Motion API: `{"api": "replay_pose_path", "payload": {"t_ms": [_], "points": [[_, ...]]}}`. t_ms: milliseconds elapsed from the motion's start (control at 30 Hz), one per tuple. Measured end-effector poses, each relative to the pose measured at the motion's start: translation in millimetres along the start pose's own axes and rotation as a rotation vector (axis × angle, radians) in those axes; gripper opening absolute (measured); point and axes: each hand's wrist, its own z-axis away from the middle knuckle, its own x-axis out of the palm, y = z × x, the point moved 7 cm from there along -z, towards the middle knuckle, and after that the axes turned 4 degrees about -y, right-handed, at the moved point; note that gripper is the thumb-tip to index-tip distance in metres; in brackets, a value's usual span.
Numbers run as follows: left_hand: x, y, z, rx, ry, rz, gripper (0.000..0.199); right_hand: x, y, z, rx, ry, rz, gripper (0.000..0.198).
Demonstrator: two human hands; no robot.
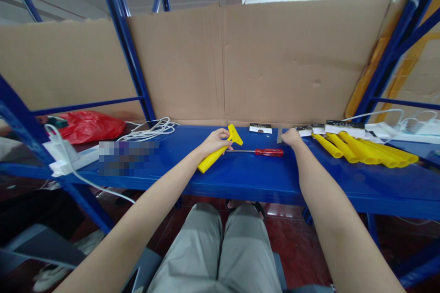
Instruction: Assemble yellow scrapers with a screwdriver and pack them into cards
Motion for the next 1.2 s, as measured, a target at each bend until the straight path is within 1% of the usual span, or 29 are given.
{"api": "replay_pose_path", "payload": {"t_ms": [67, 133, 200, 300, 400, 533, 600, 667, 733, 800, 967, 1100, 1200], "points": [[0, 1, 1, -0.002, 0.001, -0.004, 0.023, 8, 2, -3, -0.006, -0.028, 0.011, 0.025], [0, 1, 2, -0.007, 0.003, -0.007, 0.024, 11, -1, -5, -0.027, -0.027, 0.038, 0.026], [0, 1, 2, -0.012, 0.004, -0.008, 0.024, 13, -5, -5, -0.051, -0.028, 0.094, 0.026], [1, 1, 2, -0.008, 0.000, -0.009, 0.023, 15, -12, -4, -0.093, -0.078, 0.191, 0.023], [1, 0, 0, 0.001, -0.007, -0.005, 0.025, 14, -15, -3, -0.123, -0.109, 0.232, 0.023], [0, -2, 0, 0.008, 0.002, -0.008, 0.023, 8, -21, -2, -0.206, -0.056, 0.160, 0.034], [0, -2, 0, 0.008, 0.010, -0.013, 0.021, 12, -25, -2, -0.274, -0.103, 0.109, 0.038], [0, -2, 0, 0.007, 0.011, -0.018, 0.021, 18, -29, -2, -0.336, -0.182, 0.076, 0.038], [1, -1, 0, 0.007, 0.009, -0.019, 0.022, 23, -30, -2, -0.375, -0.234, 0.070, 0.036], [1, -1, 1, 0.007, 0.011, -0.018, 0.022, 26, -29, -4, -0.379, -0.245, 0.080, 0.033], [1, 0, 2, 0.001, 0.005, -0.020, 0.024, 27, -24, -10, -0.367, -0.215, 0.070, 0.026], [0, 0, 2, 0.004, 0.003, -0.026, 0.024, 28, -19, -11, -0.318, -0.202, 0.043, 0.026], [0, 0, 2, 0.009, 0.001, -0.027, 0.024, 29, -20, -11, -0.327, -0.195, 0.052, 0.028]]}}
